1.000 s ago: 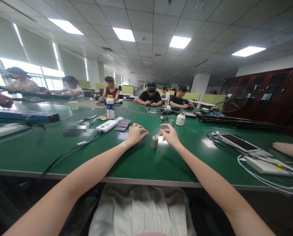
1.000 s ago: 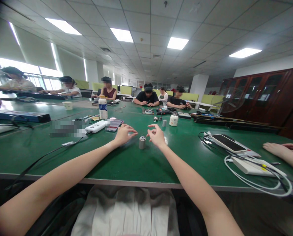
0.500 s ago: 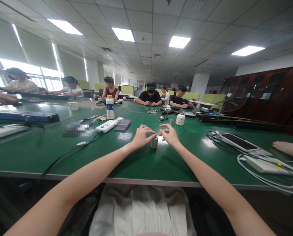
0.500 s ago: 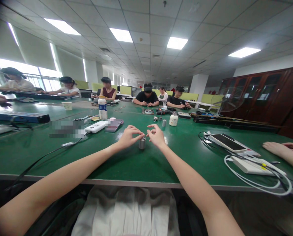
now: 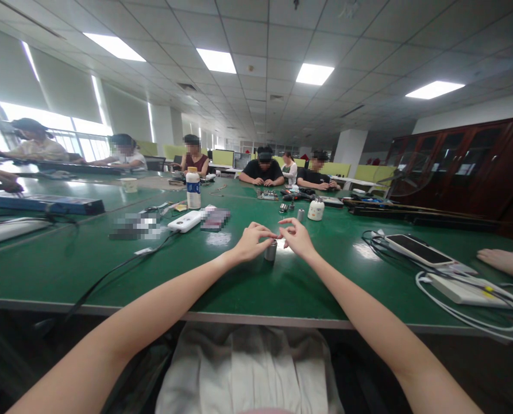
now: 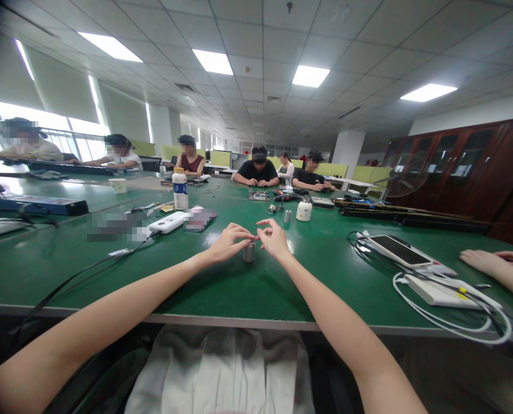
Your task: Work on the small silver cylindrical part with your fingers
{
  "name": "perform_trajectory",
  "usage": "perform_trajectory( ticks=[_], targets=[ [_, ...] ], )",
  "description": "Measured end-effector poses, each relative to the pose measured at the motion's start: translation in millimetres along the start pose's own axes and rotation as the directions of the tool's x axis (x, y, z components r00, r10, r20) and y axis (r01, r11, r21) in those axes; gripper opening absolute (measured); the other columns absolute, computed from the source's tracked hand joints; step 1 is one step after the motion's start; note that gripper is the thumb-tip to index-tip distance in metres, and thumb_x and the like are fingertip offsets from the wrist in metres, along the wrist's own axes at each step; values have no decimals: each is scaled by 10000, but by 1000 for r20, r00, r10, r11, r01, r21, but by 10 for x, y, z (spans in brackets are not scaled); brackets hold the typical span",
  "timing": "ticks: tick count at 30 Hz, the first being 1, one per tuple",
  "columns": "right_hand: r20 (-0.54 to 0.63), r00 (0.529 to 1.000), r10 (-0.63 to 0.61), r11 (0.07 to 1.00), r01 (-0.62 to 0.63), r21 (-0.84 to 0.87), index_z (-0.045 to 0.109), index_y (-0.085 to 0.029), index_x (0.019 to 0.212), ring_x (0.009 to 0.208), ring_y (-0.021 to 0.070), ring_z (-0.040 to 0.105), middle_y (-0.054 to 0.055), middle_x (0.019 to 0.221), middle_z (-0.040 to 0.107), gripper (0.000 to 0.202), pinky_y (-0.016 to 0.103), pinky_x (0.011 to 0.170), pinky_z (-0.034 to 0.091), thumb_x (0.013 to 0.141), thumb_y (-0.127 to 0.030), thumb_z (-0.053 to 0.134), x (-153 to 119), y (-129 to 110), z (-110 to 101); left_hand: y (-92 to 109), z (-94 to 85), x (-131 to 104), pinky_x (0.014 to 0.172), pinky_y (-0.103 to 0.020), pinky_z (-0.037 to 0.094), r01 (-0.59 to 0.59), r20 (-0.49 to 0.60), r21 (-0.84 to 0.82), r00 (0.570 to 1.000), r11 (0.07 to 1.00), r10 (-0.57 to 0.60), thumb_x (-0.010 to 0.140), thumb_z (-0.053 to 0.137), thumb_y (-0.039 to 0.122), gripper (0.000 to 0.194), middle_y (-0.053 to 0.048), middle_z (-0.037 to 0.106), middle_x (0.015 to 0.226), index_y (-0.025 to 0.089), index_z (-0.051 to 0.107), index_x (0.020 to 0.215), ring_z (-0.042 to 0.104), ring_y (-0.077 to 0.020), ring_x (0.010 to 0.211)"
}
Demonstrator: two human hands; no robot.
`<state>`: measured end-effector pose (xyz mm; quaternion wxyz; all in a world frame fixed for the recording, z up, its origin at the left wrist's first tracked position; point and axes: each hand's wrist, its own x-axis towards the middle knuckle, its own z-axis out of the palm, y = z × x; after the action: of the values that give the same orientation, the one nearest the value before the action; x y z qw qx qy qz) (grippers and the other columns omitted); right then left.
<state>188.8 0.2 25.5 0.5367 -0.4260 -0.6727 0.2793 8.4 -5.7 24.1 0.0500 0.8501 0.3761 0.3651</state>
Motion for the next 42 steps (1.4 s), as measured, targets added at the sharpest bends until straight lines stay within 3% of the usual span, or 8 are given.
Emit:
perform_trajectory(
  ticks=[4, 9, 14, 18, 27, 34, 37, 42],
  targets=[
    [42, 999, 14, 999, -16, 34, 581, -181, 1021, 367, 69, 546, -7, 693, 733, 194, 167, 374, 484, 840, -245, 606, -6, 1, 21, 5, 25, -23, 966, -410, 415, 27, 12, -10, 1000, 1000, -27, 866, 617, 381, 304, -50, 722, 1098, 239, 717, 1115, 544, -272, 1101],
    [129, 992, 18, 998, -26, 60, 625, -171, 1084, 352, 69, 568, 44, 789, 777, 244, 177, 389, 497, 846, -228, 630, -26, -9, 59, -31, 38, -43, 896, -378, 454, 57, 57, -11, 997, 998, -57, 799, 691, 469, 348, -62, 725, 943, 227, 738, 1045, 606, -283, 1034],
    [93, 996, 12, 998, -17, 55, 636, -157, 1018, 341, 80, 559, 10, 642, 739, 207, 171, 365, 479, 843, -267, 629, -5, -9, 10, -47, 24, -38, 866, -347, 467, 61, 79, -27, 995, 998, -59, 791, 695, 487, 343, -49, 742, 927, 239, 754, 1021, 626, -273, 1022],
    [73, 997, -7, 999, 4, 43, 628, -163, 1001, 377, 93, 582, -7, 625, 718, 264, 180, 374, 493, 787, -305, 690, 11, -12, -34, -46, -1, -37, 832, -336, 473, 57, 85, -34, 995, 998, -54, 766, 715, 496, 362, -44, 757, 914, 243, 754, 1022, 634, -273, 989],
    [150, 988, -47, 999, 45, 16, 641, -152, 1040, 395, 54, 542, 19, 733, 739, 438, 141, 362, 421, 650, -257, 809, -17, 19, 41, -41, -37, -33, 804, -331, 460, 59, 98, -28, 994, 998, -56, 697, 780, 476, 439, -37, 756, 909, 231, 723, 1056, 625, -272, 961],
    [87, 995, 50, 999, -49, -15, 593, -154, 1096, 441, 58, 558, 62, 867, 758, 416, 165, 406, 486, 742, -271, 775, 196, 223, -217, -53, -31, -38, 836, -346, 444, 76, 128, -12, 989, 997, -74, 717, 770, 487, 420, -32, 757, 920, 242, 724, 1055, 592, -276, 991],
    [172, 972, 159, 987, -151, -63, 627, -135, 1009, 496, 87, 604, 40, 753, 737, 324, 167, 430, 494, 742, -187, 803, 214, 377, -343, -60, -25, -41, 812, -333, 441, 87, 138, -6, 987, 996, -85, 729, 752, 512, 417, -42, 751, 905, 228, 732, 1034, 584, -277, 991],
    [316, 908, 275, 961, -248, -125, 650, -113, 987, 637, 107, 659, 10, 828, 689, 154, 239, 578, 567, 942, -259, 637, 183, 526, -376, -71, -27, -31, 795, -317, 439, 91, 147, -11, 985, 996, -89, 721, 751, 525, 414, -41, 750, 904, 223, 742, 1004, 585, -268, 973]
  ],
)
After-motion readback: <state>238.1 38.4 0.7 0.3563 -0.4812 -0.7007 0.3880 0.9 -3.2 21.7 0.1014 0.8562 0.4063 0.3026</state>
